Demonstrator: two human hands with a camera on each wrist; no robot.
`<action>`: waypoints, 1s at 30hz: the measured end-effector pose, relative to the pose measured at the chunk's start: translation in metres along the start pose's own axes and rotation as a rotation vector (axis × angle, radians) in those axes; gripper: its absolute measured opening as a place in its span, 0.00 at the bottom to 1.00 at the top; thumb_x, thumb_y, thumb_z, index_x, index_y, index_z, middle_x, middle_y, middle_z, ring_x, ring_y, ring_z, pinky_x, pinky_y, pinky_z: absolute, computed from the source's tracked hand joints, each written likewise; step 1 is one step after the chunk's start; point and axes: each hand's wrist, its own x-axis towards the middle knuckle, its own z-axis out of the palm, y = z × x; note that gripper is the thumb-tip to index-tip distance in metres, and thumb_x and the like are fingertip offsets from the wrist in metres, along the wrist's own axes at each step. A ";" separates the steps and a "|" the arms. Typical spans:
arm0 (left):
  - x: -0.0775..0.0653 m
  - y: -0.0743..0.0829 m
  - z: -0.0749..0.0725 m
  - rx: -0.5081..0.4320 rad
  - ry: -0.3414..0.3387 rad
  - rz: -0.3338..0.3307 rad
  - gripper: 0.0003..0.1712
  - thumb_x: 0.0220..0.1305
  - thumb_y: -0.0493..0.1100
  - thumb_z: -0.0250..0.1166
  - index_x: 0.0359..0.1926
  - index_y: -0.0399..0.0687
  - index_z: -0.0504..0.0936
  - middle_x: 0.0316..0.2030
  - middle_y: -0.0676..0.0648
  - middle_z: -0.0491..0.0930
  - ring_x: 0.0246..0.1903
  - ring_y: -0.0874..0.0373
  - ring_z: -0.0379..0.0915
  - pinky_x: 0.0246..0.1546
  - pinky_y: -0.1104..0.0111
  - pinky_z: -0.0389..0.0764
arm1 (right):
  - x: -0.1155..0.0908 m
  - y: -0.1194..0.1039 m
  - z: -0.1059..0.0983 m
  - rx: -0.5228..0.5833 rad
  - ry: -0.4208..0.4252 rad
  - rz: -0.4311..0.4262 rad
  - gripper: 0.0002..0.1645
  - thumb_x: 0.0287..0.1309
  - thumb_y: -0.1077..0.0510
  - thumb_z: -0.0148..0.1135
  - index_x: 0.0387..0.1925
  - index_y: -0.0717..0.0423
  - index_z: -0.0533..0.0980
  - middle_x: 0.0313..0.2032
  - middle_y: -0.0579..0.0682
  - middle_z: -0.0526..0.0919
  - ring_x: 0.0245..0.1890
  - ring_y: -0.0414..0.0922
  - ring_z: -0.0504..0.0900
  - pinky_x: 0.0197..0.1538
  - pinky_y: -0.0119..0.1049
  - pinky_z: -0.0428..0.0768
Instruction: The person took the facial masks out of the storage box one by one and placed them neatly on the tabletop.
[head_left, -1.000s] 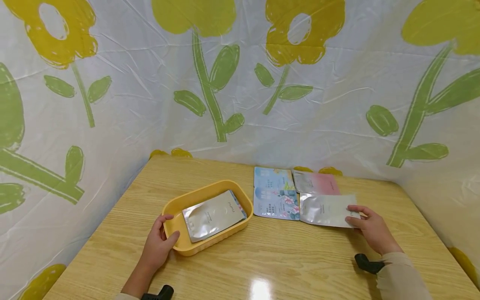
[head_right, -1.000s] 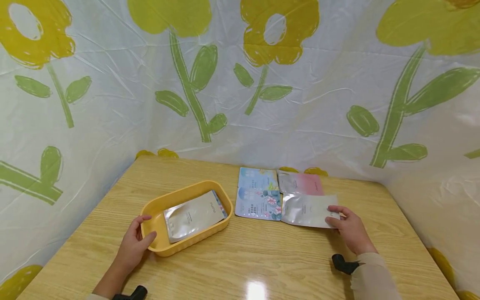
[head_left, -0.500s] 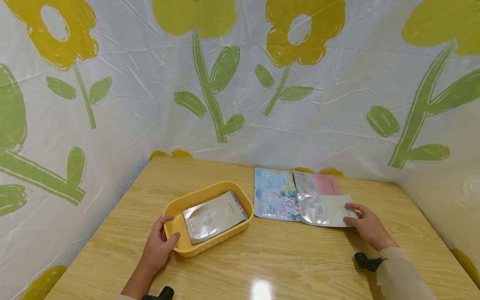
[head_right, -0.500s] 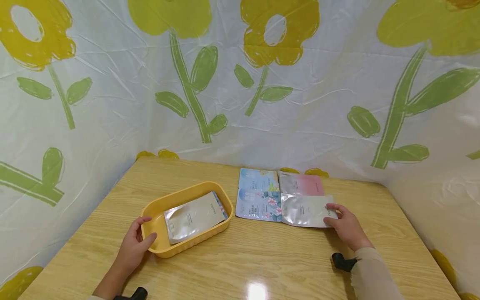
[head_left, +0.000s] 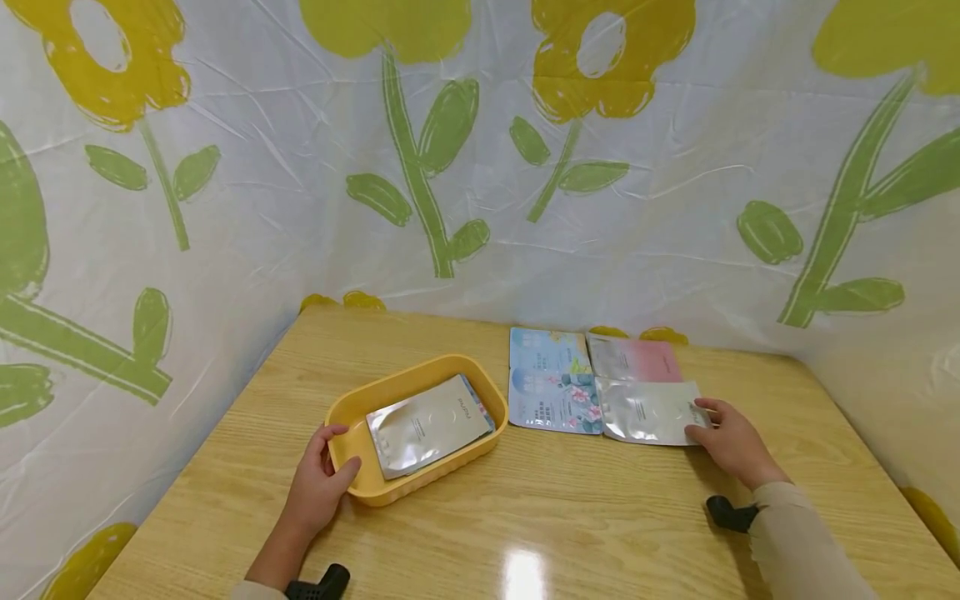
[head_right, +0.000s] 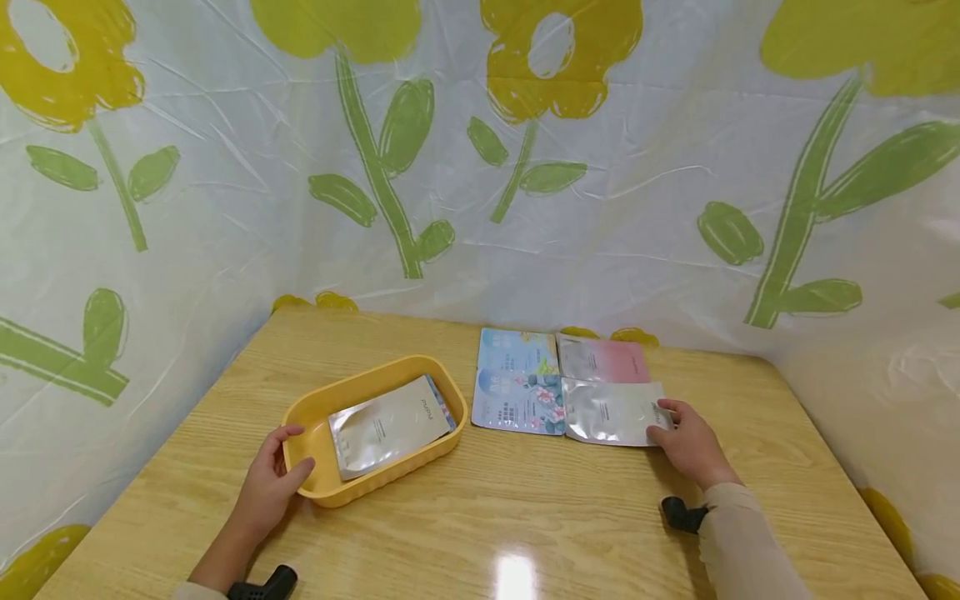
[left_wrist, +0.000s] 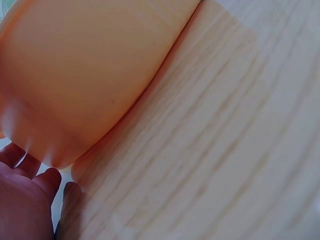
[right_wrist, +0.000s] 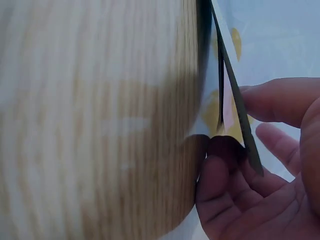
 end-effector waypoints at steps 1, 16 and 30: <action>0.000 0.000 0.000 -0.002 -0.001 0.003 0.28 0.65 0.25 0.58 0.64 0.29 0.60 0.64 0.30 0.63 0.60 0.43 0.66 0.47 0.78 0.77 | 0.000 0.000 0.000 -0.010 -0.005 0.001 0.39 0.70 0.52 0.58 0.67 0.76 0.57 0.61 0.85 0.59 0.61 0.76 0.61 0.60 0.70 0.63; 0.000 0.001 0.001 -0.030 -0.007 0.007 0.28 0.65 0.24 0.56 0.63 0.27 0.59 0.63 0.28 0.62 0.61 0.38 0.64 0.47 0.77 0.78 | -0.003 0.001 0.005 -0.068 0.002 -0.004 0.41 0.69 0.49 0.58 0.66 0.78 0.58 0.63 0.81 0.61 0.60 0.74 0.65 0.58 0.68 0.67; 0.000 0.002 0.001 -0.018 -0.010 0.005 0.27 0.66 0.25 0.57 0.64 0.28 0.59 0.64 0.29 0.63 0.61 0.41 0.65 0.48 0.78 0.77 | -0.010 -0.008 0.011 -0.044 0.076 -0.012 0.39 0.72 0.48 0.54 0.67 0.76 0.59 0.62 0.79 0.63 0.59 0.72 0.67 0.57 0.67 0.69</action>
